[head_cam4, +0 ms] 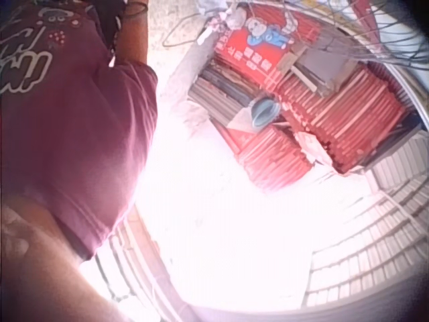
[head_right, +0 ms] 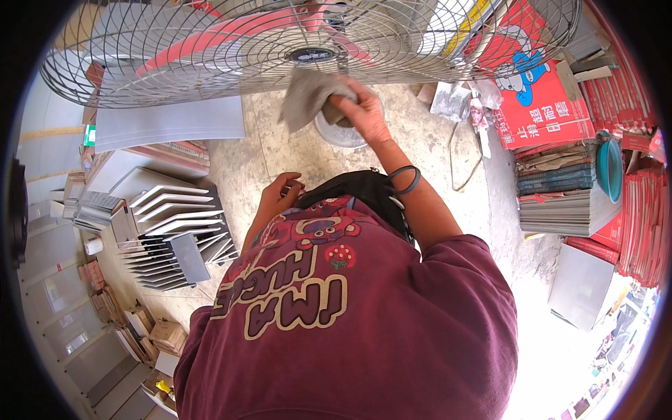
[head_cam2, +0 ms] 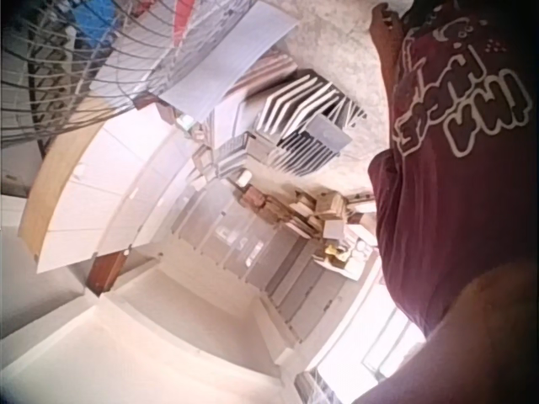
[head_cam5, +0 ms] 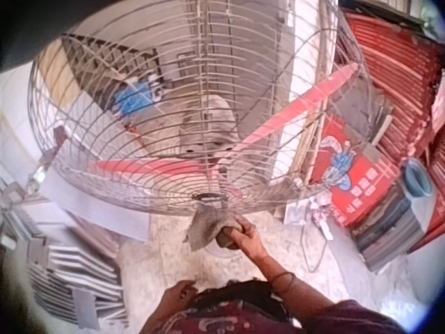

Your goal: The person cleans a large industrial fan with a cloth, wiping the metal cage wires and then the base.

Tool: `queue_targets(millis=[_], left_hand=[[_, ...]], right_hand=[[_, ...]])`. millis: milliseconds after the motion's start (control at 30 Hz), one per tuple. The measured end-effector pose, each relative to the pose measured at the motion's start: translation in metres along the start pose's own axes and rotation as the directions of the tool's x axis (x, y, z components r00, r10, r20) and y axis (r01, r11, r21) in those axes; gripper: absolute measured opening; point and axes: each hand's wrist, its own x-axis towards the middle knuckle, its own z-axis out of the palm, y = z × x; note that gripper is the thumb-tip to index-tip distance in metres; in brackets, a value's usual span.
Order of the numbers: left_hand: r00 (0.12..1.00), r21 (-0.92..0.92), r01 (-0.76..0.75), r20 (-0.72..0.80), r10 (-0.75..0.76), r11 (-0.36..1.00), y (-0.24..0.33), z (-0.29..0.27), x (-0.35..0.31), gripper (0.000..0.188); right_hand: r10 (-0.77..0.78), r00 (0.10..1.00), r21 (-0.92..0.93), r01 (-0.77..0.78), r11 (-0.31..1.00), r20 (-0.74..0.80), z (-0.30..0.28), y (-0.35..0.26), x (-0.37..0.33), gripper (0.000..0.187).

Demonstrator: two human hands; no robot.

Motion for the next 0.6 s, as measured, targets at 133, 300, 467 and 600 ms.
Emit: queue_targets(millis=[133,300,467,600], left_hand=[[1.000,0.008,-0.016,0.011,0.016,1.000,0.003,0.004,0.004,0.030],[0.998,0.010,-0.025,0.052,0.024,1.000,0.013,0.007,0.009,0.029],[0.998,0.017,-0.020,0.065,0.019,1.000,0.012,0.007,0.009,0.029],[0.999,-0.033,0.034,0.041,-0.033,0.999,0.008,0.007,0.004,0.030]], right_hand=[[-0.055,0.938,0.131,0.105,0.986,-0.342,-0.037,-0.001,-0.002,0.036],[0.003,0.783,0.189,0.147,0.971,-0.623,-0.120,0.012,-0.008,0.034],[-0.103,0.454,0.031,0.278,0.960,-0.885,-0.203,0.027,-0.006,0.033],[-0.134,0.394,-0.038,0.243,0.969,-0.909,-0.189,0.017,0.001,0.040]])
